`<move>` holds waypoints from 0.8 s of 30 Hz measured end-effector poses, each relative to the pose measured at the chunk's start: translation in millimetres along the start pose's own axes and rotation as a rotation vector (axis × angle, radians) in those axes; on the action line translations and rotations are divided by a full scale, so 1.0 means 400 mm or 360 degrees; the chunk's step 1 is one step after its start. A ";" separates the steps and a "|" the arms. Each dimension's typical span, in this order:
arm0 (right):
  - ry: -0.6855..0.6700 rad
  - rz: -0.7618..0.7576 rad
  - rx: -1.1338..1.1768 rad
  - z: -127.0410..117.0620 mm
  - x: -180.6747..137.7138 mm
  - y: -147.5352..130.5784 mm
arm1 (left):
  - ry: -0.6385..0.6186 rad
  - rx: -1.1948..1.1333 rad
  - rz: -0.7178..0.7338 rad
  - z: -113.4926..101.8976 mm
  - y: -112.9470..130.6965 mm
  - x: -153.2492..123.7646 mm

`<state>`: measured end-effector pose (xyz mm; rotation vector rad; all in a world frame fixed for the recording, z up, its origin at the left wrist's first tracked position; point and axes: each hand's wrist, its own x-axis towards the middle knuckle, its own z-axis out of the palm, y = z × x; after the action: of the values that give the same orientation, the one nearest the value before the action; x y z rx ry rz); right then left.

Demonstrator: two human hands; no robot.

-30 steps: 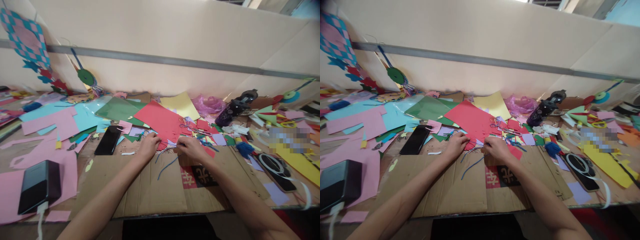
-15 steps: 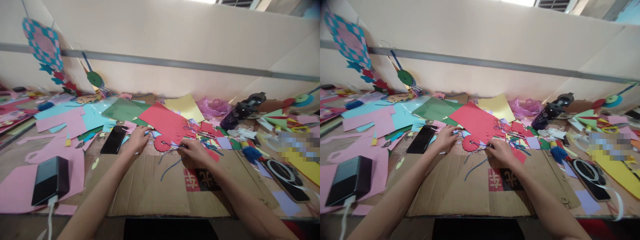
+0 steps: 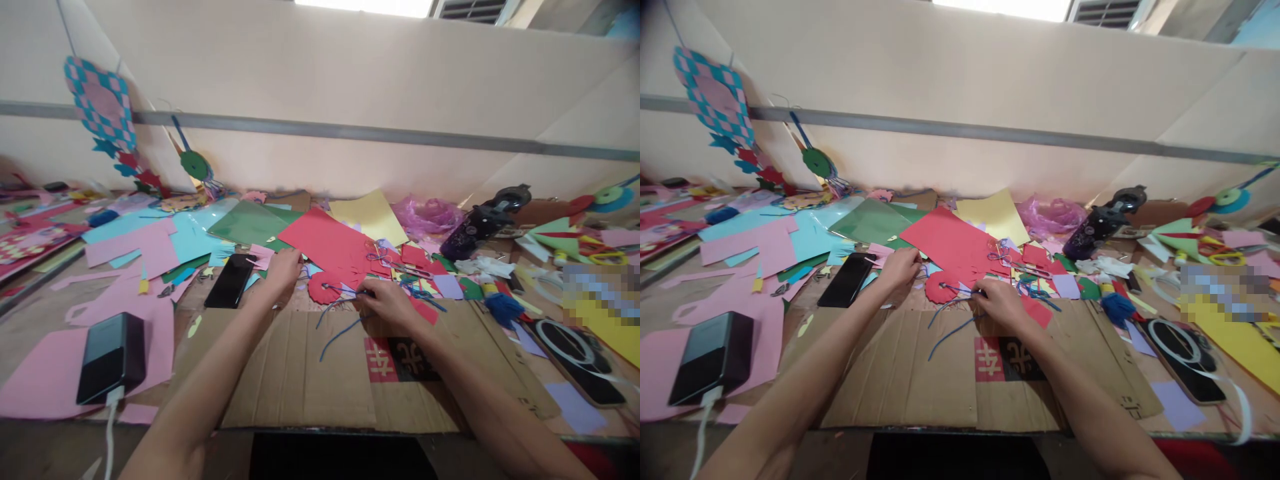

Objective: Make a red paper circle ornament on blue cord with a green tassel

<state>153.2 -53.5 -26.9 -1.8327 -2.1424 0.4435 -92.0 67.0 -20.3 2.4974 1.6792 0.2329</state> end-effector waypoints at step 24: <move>-0.0091 0.0015 -0.0059 -0.042 0.005 0.018 | 0.0022 -0.1827 -0.0209 -0.120 0.051 -0.062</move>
<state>166.5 -49.5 -14.4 -1.8722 -2.1944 0.4673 -92.1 37.0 29.1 1.5070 1.1486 0.8882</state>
